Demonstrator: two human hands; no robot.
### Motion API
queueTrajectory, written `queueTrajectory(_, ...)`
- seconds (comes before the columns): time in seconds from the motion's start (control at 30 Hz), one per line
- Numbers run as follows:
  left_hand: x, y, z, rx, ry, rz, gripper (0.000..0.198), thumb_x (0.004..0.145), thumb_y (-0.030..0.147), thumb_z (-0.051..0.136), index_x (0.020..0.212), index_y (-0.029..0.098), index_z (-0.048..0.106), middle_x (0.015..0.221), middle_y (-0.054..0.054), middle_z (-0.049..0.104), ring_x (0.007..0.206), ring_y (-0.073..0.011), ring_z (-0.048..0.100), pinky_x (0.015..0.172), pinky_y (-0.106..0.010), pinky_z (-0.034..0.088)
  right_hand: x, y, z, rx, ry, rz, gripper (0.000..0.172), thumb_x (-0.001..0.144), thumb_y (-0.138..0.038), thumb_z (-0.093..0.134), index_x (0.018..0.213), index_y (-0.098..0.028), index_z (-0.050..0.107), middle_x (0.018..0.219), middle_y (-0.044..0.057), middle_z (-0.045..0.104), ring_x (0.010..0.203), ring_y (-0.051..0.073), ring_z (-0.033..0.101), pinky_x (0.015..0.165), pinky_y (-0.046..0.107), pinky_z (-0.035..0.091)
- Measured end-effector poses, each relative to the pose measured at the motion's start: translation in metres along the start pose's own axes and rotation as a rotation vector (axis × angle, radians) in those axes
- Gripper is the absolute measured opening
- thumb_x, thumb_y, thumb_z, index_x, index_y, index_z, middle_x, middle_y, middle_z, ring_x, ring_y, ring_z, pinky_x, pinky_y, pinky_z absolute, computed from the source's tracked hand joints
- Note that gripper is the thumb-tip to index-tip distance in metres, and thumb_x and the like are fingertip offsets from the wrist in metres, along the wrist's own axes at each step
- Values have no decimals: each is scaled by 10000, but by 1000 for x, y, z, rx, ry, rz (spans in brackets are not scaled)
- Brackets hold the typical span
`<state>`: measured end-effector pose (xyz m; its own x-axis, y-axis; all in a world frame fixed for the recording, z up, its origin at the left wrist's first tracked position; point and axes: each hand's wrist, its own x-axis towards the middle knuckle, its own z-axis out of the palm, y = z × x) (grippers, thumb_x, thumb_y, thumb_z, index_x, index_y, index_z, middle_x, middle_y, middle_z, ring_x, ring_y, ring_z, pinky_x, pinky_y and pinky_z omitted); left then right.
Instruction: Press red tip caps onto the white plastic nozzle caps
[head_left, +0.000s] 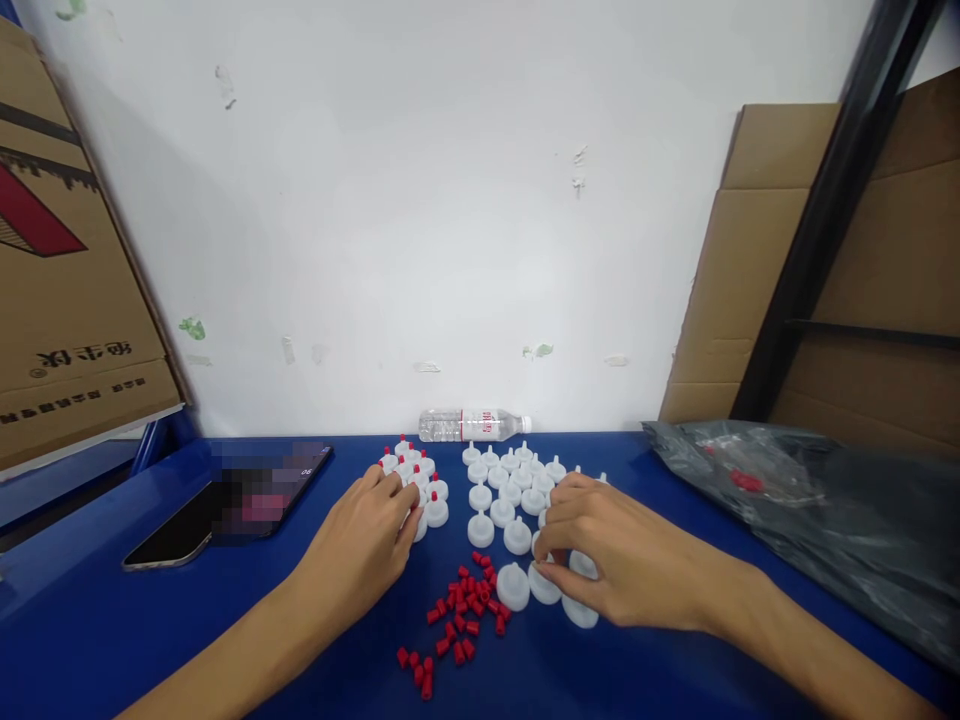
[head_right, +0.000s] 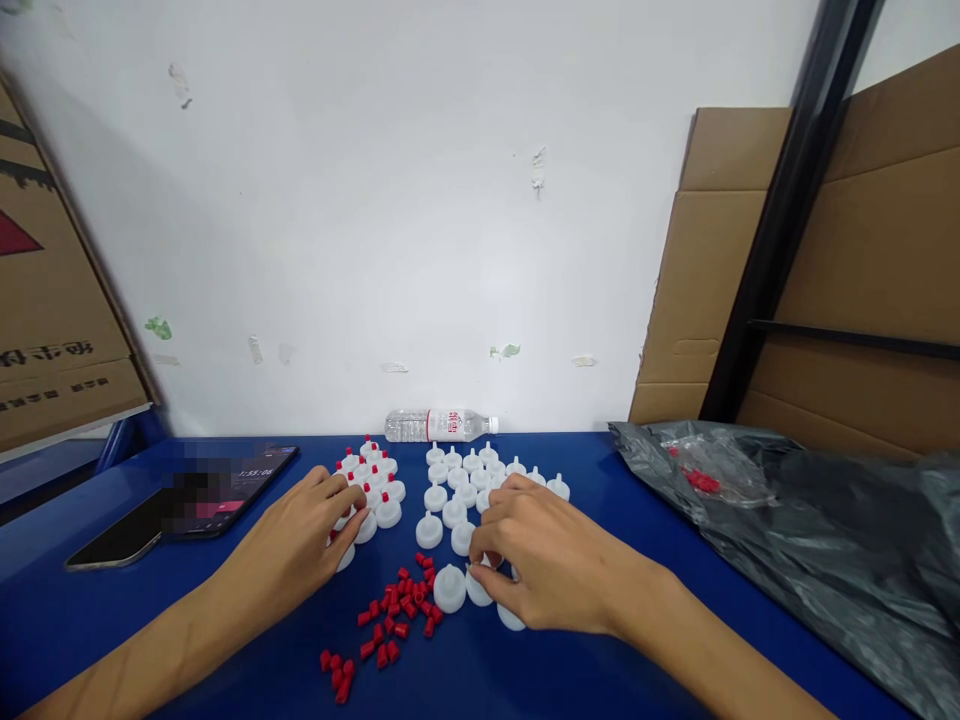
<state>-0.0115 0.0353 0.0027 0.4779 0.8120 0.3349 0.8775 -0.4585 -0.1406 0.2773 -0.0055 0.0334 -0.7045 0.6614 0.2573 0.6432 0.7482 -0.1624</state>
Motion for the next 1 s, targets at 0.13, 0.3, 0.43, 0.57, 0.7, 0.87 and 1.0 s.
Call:
queueTrajectory(0.13,-1,0,0,-3,21,11,257,1033,159,473,897,159,691,912,-106,681,919,-298,586,773,-414,493,-1,0,2,-12,-17,6,192,929,-160,627,763,-216,705,707,-20,691,691,158,596,867,346,429)
queueTrajectory(0.3,-3,1,-1,-7,92,51,255,1030,141,460,867,166,655,876,-96,684,855,-278,595,718,-378,477,0,3,1,-48,-3,30,165,958,-234,637,828,-221,738,742,-8,709,730,170,621,896,381,408)
queueTrajectory(0.43,-4,3,-3,-88,244,115,242,1056,190,446,896,176,627,842,-69,688,774,-234,608,683,-342,463,2,6,5,-117,159,5,219,1038,-300,542,996,-221,742,816,14,720,762,176,627,882,396,407)
queueTrajectory(0.57,-7,9,-3,-220,381,385,188,1074,155,436,1090,193,620,900,-42,717,795,-189,647,764,-329,485,3,-2,14,-148,358,-38,215,1041,-319,543,1161,-221,692,991,58,746,910,221,656,902,416,426)
queueTrajectory(0.7,-16,19,-7,-333,461,586,243,1059,75,443,1211,199,588,990,-47,752,938,-174,700,887,-322,512,4,-20,25,-78,392,-115,469,954,-497,676,1338,-240,596,1191,89,731,1058,260,669,1006,466,438)
queueTrajectory(0.87,-25,23,-12,-370,506,608,281,1053,122,494,1286,261,566,1024,-37,778,1104,-218,710,968,-362,536,7,-33,39,-41,472,-195,290,990,-372,651,1227,-209,611,1090,65,758,971,213,698,994,418,464)
queueTrajectory(1.0,-24,24,-11,-424,519,578,212,1043,143,532,1219,248,584,1027,-48,743,1037,-202,697,932,-333,549,8,-32,44,-61,560,-231,186,1013,-240,607,1194,-195,604,1067,46,761,939,177,708,1015,384,449)
